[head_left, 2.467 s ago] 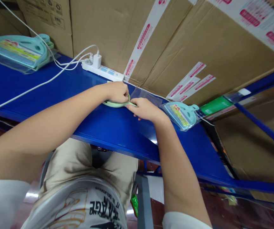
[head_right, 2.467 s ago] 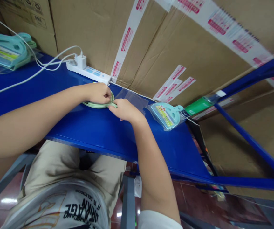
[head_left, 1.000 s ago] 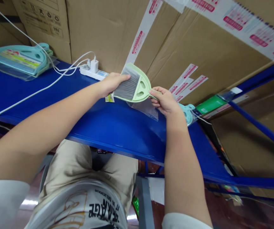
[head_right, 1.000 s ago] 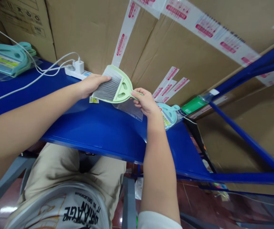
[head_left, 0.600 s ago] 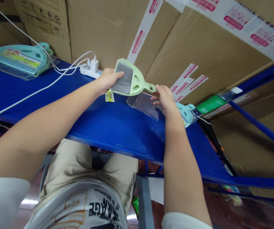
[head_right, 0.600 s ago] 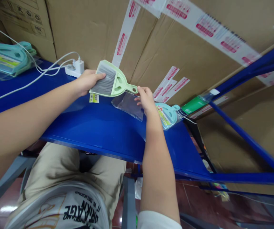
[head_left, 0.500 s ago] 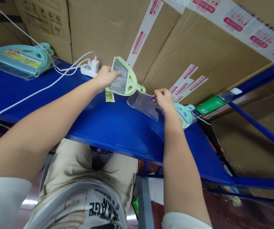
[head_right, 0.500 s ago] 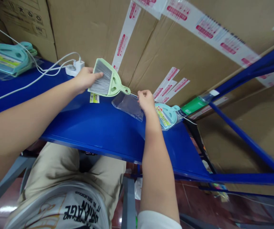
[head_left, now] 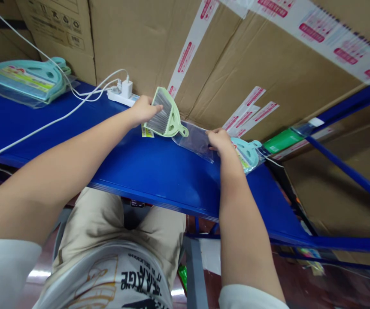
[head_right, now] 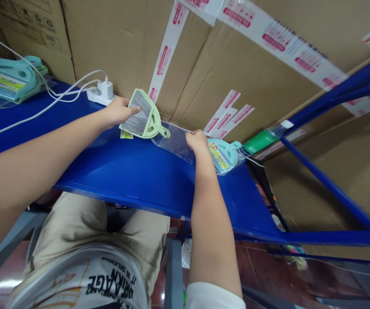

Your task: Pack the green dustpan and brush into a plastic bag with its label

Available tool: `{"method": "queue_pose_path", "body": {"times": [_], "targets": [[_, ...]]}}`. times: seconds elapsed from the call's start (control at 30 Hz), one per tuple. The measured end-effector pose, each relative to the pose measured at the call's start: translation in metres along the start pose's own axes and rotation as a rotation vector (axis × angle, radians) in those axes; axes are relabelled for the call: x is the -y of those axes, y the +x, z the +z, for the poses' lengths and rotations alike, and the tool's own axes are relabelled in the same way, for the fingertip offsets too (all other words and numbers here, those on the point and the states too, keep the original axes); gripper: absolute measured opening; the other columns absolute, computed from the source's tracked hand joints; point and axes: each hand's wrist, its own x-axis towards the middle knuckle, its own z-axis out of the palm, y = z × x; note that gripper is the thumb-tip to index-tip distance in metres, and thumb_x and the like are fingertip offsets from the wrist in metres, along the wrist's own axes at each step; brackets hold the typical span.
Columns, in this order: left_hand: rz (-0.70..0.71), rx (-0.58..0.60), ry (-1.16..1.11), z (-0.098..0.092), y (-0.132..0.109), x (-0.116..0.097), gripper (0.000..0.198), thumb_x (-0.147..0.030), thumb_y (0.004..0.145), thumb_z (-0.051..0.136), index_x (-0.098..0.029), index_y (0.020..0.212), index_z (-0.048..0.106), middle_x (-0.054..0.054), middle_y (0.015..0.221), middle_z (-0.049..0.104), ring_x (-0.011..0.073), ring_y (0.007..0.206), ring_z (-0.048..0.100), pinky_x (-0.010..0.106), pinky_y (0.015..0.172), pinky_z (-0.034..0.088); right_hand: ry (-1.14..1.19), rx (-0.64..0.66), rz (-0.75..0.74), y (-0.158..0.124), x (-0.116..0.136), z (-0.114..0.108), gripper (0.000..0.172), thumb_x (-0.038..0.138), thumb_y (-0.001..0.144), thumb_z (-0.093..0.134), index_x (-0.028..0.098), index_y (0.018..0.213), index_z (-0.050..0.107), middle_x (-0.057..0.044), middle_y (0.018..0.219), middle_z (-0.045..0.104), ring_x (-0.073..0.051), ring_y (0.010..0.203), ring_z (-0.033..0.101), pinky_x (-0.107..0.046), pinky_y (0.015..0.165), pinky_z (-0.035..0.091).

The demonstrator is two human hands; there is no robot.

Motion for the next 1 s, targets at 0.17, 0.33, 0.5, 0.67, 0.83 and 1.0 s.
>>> {"method": "queue_pose_path", "body": {"times": [0.17,0.33,0.5,0.67,0.83,1.0], "targets": [[-0.006,0.049,-0.137,0.006,0.000,0.004,0.025,-0.023,0.094,0.068,-0.009,0.113,0.079,0.017,0.114,0.082,0.0284,0.115,0.076,0.044,0.103,0.061,0.219,-0.052,0.191,-0.014,0.015,-0.001,0.017,0.020,0.090,0.068,0.024,0.082,0.053,-0.003,0.084,0.062,-0.017,0.074,0.063,-0.025,0.055,0.053],[-0.037,0.078,-0.280,0.010,-0.001,0.003,0.024,-0.020,0.096,0.069,-0.011,0.116,0.078,0.017,0.109,0.084,0.0276,0.111,0.079,0.044,0.101,0.064,0.362,-0.111,0.104,-0.013,0.020,0.007,0.018,0.008,0.087,0.062,0.023,0.087,0.053,-0.001,0.093,0.064,-0.014,0.082,0.065,-0.023,0.066,0.059],[-0.083,0.073,-0.481,0.014,-0.005,-0.002,0.021,-0.022,0.099,0.069,-0.012,0.115,0.077,0.015,0.103,0.085,0.0296,0.114,0.080,0.048,0.106,0.063,0.476,-0.205,-0.158,0.014,0.001,0.021,0.028,0.001,0.073,0.057,0.022,0.091,0.056,-0.001,0.097,0.065,-0.016,0.094,0.070,-0.032,0.089,0.063],[-0.135,0.016,-0.765,0.019,-0.007,-0.004,0.015,-0.025,0.099,0.073,-0.014,0.108,0.078,0.012,0.103,0.086,0.0312,0.117,0.080,0.048,0.113,0.059,0.653,-0.256,-0.447,0.038,-0.017,0.025,0.040,0.002,0.068,0.057,0.024,0.100,0.062,-0.002,0.106,0.064,-0.019,0.109,0.070,-0.039,0.096,0.063],[-0.122,0.009,-0.906,0.019,-0.006,-0.007,0.018,-0.026,0.104,0.066,-0.015,0.114,0.076,0.011,0.109,0.084,0.0308,0.125,0.076,0.048,0.114,0.057,0.726,-0.253,-0.525,0.038,-0.014,0.026,0.043,0.008,0.076,0.058,0.028,0.114,0.063,-0.004,0.113,0.061,-0.021,0.115,0.069,-0.038,0.090,0.066],[-0.117,0.029,-0.922,0.017,-0.007,-0.010,0.020,-0.026,0.107,0.059,-0.016,0.114,0.074,0.009,0.107,0.083,0.0279,0.124,0.076,0.044,0.111,0.059,0.729,-0.255,-0.516,0.035,-0.011,0.026,0.046,0.012,0.080,0.063,0.029,0.123,0.061,-0.005,0.120,0.058,-0.021,0.119,0.069,-0.037,0.091,0.066]]}}
